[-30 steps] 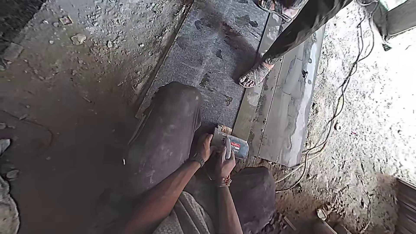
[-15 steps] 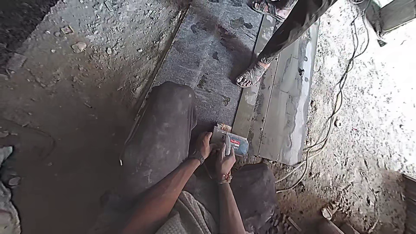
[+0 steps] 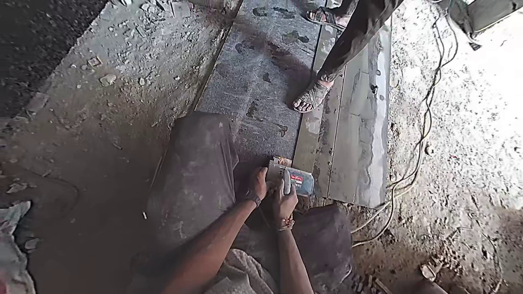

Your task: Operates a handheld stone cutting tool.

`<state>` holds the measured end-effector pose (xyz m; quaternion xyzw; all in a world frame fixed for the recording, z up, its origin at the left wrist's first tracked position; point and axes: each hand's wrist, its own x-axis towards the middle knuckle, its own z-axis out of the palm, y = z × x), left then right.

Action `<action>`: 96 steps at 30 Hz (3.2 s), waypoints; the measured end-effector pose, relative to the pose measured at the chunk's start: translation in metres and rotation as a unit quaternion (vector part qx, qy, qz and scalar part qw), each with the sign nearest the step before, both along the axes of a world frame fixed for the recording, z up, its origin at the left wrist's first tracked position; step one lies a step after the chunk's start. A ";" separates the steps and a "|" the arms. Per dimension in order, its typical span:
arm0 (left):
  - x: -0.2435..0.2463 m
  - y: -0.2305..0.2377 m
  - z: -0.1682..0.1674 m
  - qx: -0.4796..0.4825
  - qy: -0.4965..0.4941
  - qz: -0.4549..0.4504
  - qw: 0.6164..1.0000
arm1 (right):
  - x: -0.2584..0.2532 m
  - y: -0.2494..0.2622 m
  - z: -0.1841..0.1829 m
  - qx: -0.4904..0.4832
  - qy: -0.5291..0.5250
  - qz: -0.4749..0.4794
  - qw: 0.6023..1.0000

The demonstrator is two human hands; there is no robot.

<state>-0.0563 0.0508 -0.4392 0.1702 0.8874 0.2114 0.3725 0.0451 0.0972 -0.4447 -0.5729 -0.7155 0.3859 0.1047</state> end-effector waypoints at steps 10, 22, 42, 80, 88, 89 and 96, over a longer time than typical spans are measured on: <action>-0.005 0.005 0.001 0.005 0.004 -0.007 1.000 | -0.005 0.007 0.006 -0.038 0.001 0.001 0.999; -0.011 0.011 0.001 0.005 0.016 -0.007 1.000 | -0.011 0.015 0.007 -0.047 0.007 0.000 0.999; -0.018 0.021 -0.004 0.020 0.039 0.002 0.999 | -0.019 0.030 0.003 -0.083 0.019 0.027 0.996; -0.040 0.040 0.000 -0.004 0.011 0.011 1.000 | -0.044 0.027 -0.023 0.150 0.177 -0.145 0.962; -0.044 0.043 -0.001 -0.002 0.017 0.014 1.000 | -0.049 0.030 -0.019 0.142 0.167 -0.149 0.964; -0.045 0.044 0.000 -0.001 0.019 0.014 1.000 | -0.049 0.031 -0.019 0.141 0.168 -0.148 0.964; -0.046 0.048 0.001 -0.003 0.026 0.022 0.999 | -0.053 0.035 -0.019 0.140 0.184 -0.156 0.960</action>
